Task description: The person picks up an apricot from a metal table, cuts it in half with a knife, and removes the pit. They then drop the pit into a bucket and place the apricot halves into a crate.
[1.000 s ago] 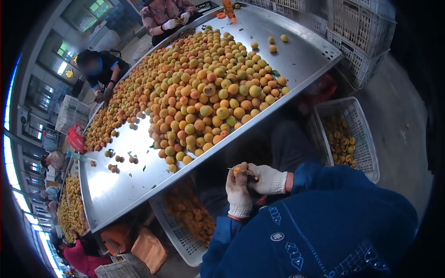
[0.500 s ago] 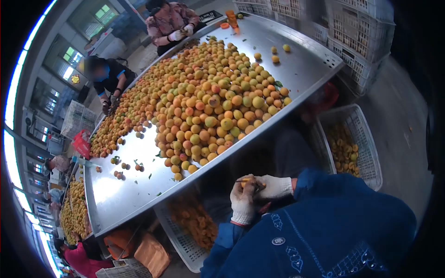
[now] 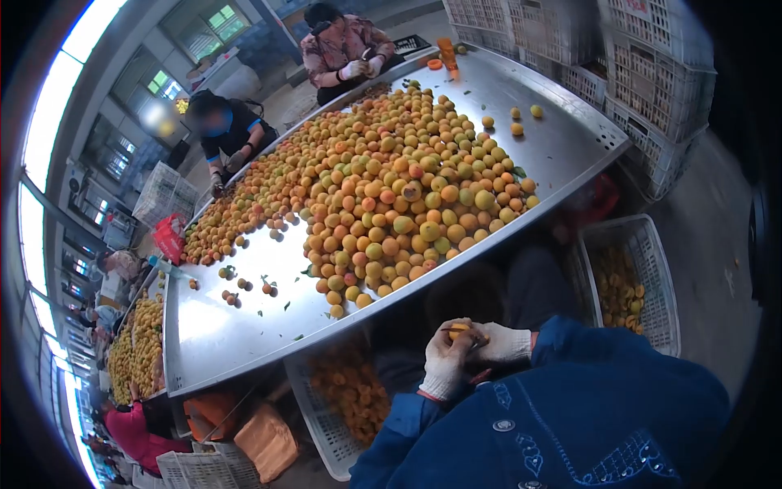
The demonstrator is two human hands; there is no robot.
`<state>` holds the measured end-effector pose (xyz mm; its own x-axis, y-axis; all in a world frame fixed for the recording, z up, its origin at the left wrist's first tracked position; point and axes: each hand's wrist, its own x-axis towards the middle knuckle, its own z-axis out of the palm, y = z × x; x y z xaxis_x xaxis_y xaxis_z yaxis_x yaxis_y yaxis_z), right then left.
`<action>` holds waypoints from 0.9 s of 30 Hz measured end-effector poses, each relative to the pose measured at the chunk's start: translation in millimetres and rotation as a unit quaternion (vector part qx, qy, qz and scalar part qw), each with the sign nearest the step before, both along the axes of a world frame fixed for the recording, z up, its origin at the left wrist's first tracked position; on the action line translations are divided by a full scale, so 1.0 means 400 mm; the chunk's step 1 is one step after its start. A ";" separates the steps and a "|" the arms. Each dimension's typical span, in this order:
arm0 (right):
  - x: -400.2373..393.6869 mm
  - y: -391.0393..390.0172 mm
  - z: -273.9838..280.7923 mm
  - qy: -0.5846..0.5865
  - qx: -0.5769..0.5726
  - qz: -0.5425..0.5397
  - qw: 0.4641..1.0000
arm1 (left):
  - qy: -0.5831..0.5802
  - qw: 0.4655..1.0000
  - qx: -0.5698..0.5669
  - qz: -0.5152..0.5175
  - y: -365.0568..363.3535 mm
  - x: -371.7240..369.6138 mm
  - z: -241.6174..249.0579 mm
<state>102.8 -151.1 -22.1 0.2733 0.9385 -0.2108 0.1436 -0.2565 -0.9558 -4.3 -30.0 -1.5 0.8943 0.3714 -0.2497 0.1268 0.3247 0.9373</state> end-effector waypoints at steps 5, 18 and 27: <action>-0.004 -0.004 0.006 0.026 -0.020 0.014 0.999 | 0.003 1.000 -0.024 -0.012 -0.008 -0.007 0.010; -0.001 0.013 0.016 0.115 -0.067 -0.019 0.991 | 0.043 0.998 0.038 0.015 -0.015 0.000 -0.002; 0.025 -0.004 0.085 -0.033 0.010 -0.062 0.998 | -0.081 0.967 -0.238 0.041 0.009 0.021 0.032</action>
<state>112.9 -152.8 11.8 0.3996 0.9007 -0.1706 0.1745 -0.2574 -0.9504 4.1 -26.6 11.1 0.9085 0.3200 -0.2688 -0.0531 0.7264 0.6853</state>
